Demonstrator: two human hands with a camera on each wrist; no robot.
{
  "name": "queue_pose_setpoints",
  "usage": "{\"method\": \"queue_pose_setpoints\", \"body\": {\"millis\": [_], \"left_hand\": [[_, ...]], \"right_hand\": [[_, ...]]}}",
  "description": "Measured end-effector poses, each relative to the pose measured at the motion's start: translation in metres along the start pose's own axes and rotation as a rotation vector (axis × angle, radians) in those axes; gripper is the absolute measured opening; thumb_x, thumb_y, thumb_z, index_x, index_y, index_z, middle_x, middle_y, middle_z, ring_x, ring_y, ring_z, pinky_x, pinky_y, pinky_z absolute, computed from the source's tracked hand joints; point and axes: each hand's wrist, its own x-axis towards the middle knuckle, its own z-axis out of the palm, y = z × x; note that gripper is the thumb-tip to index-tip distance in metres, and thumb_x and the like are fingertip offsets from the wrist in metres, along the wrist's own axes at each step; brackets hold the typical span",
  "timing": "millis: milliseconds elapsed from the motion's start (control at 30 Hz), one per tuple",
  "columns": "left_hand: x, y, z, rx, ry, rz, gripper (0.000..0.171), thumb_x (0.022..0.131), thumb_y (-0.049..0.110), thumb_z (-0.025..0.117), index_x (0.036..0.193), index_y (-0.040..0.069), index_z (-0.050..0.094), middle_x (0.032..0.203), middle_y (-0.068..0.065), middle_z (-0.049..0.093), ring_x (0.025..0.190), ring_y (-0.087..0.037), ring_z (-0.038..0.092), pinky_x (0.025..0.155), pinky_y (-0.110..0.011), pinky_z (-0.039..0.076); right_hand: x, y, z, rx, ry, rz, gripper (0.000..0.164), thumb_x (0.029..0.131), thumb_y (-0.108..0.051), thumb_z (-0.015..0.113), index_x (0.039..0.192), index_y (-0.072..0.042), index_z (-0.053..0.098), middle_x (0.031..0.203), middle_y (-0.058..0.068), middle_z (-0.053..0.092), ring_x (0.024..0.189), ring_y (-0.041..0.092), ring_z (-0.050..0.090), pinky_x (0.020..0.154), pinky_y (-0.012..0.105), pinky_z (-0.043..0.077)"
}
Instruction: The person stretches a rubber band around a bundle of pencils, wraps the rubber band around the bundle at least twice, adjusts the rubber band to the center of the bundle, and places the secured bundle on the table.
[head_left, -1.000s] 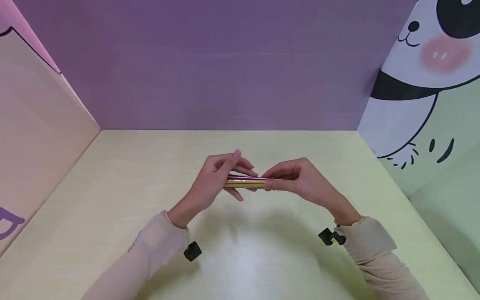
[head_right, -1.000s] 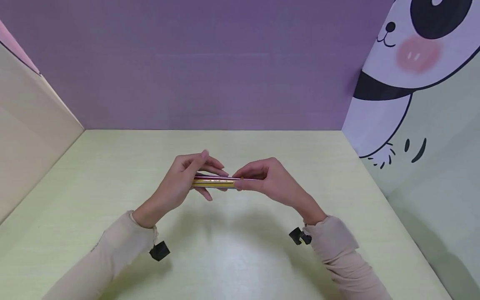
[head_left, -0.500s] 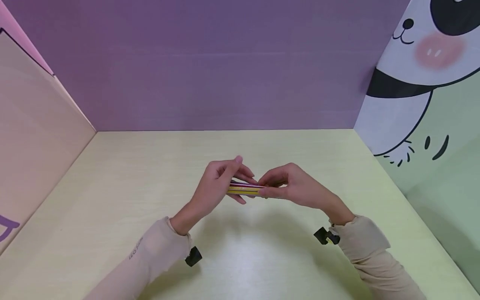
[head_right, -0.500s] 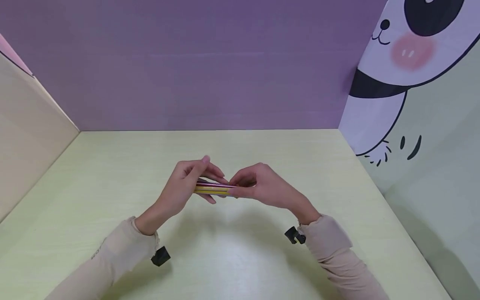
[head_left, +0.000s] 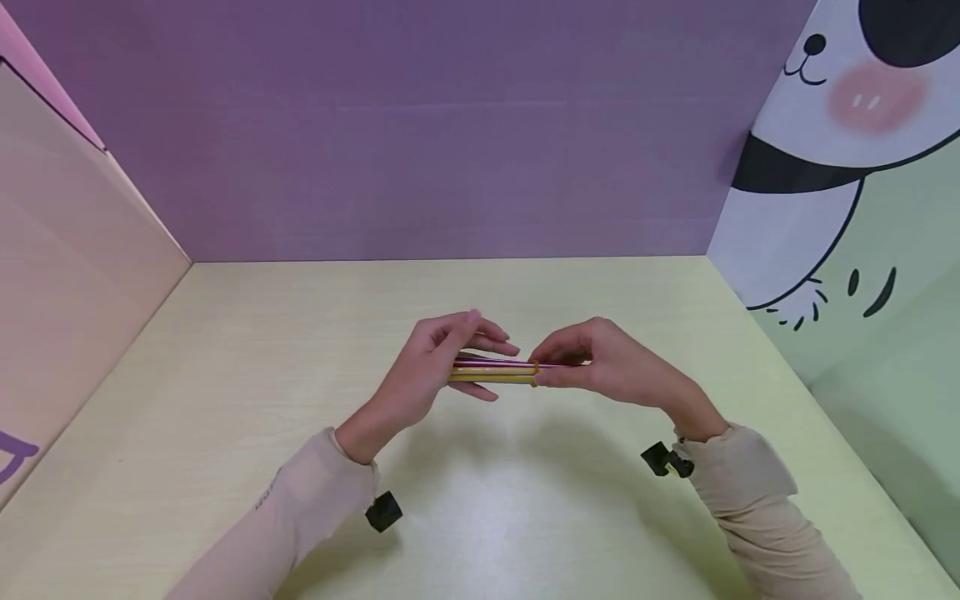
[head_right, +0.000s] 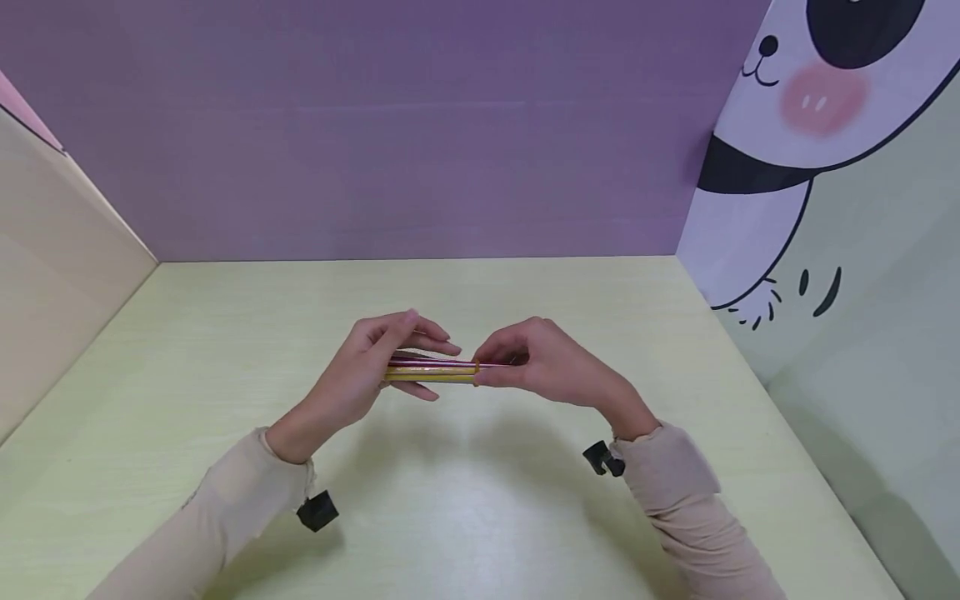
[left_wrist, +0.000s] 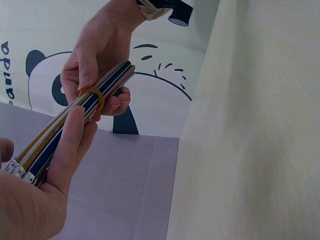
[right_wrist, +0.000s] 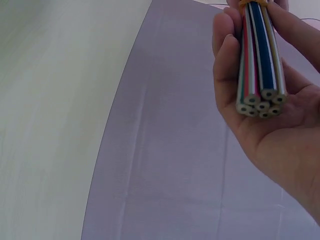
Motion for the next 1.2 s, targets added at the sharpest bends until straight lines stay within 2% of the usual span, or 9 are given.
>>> {"method": "queue_pose_setpoints", "body": {"millis": [200,333,433,600,700,800,867,1067,1200], "left_hand": [[-0.003,0.006,-0.003,0.011,-0.085,0.023,0.043,0.108,0.038,0.042,0.120,0.003,0.063,0.121,-0.017,0.068,0.096,-0.039,0.071,0.064,-0.054,0.058],[-0.003,0.010,-0.003,0.011,-0.155,0.010,0.044,0.108,0.039,0.039,0.125,0.004,0.061,0.123,-0.019,0.067,0.092,-0.041,0.072,0.059,-0.056,0.057],[-0.003,0.009,-0.002,0.003,-0.175,0.012,0.045,0.109,0.039,0.038,0.128,0.004,0.059,0.121,-0.018,0.068,0.092,-0.041,0.072,0.058,-0.057,0.056],[-0.006,0.008,-0.005,-0.005,-0.159,0.018,0.045,0.108,0.040,0.038,0.132,0.007,0.057,0.120,-0.017,0.069,0.091,-0.043,0.072,0.063,-0.055,0.058],[-0.009,0.009,-0.008,0.003,-0.145,0.010,0.044,0.108,0.040,0.038,0.135,0.009,0.055,0.121,-0.017,0.068,0.089,-0.043,0.072,0.064,-0.055,0.058],[-0.010,0.008,-0.010,0.015,-0.140,0.004,0.044,0.109,0.040,0.037,0.135,0.008,0.053,0.121,-0.019,0.068,0.086,-0.044,0.072,0.063,-0.055,0.058],[-0.010,0.006,-0.010,0.019,-0.138,-0.006,0.043,0.109,0.040,0.037,0.134,0.008,0.052,0.120,-0.020,0.068,0.085,-0.044,0.072,0.062,-0.055,0.058],[-0.007,-0.001,-0.008,0.008,-0.117,-0.034,0.038,0.109,0.039,0.038,0.124,0.006,0.049,0.116,-0.020,0.069,0.084,-0.045,0.072,0.060,-0.054,0.058],[-0.005,0.000,-0.007,0.000,-0.102,-0.020,0.036,0.108,0.038,0.039,0.121,0.006,0.048,0.115,-0.021,0.069,0.084,-0.045,0.072,0.062,-0.054,0.058]], "right_hand": [[0.000,-0.002,0.000,0.034,0.012,-0.031,0.016,0.093,-0.021,0.071,0.109,-0.016,0.074,0.096,0.002,0.074,0.086,0.025,0.067,0.074,0.033,0.054],[-0.003,-0.003,-0.001,0.069,0.026,-0.046,0.016,0.094,-0.018,0.071,0.109,-0.014,0.074,0.097,0.003,0.074,0.086,0.024,0.068,0.074,0.033,0.055],[-0.003,-0.003,0.000,0.075,0.033,-0.043,0.015,0.093,-0.018,0.071,0.108,-0.013,0.074,0.096,0.003,0.073,0.084,0.023,0.067,0.073,0.033,0.055],[0.003,-0.009,0.009,0.049,0.040,-0.027,0.015,0.093,-0.022,0.072,0.107,-0.016,0.075,0.093,0.003,0.074,0.081,0.027,0.064,0.068,0.032,0.052],[0.006,-0.012,0.014,0.015,0.030,-0.022,0.035,0.092,-0.023,0.074,0.124,-0.013,0.067,0.094,-0.002,0.075,0.084,0.023,0.069,0.074,0.035,0.054],[0.006,-0.014,0.017,-0.033,0.015,-0.033,0.060,0.091,-0.022,0.075,0.144,-0.012,0.049,0.096,-0.006,0.075,0.089,0.014,0.070,0.082,0.037,0.054],[0.005,-0.015,0.019,-0.083,0.004,-0.061,0.070,0.092,-0.021,0.074,0.151,-0.013,0.039,0.097,-0.009,0.075,0.089,0.009,0.070,0.082,0.036,0.055],[0.001,-0.020,0.029,-0.294,0.005,-0.163,0.066,0.098,-0.017,0.064,0.155,-0.015,0.030,0.105,-0.007,0.073,0.064,0.004,0.059,0.064,0.027,0.051],[-0.001,-0.024,0.028,-0.327,0.046,-0.144,0.069,0.097,-0.016,0.066,0.155,-0.013,0.028,0.109,-0.003,0.072,0.073,0.003,0.063,0.070,0.027,0.053]]}}
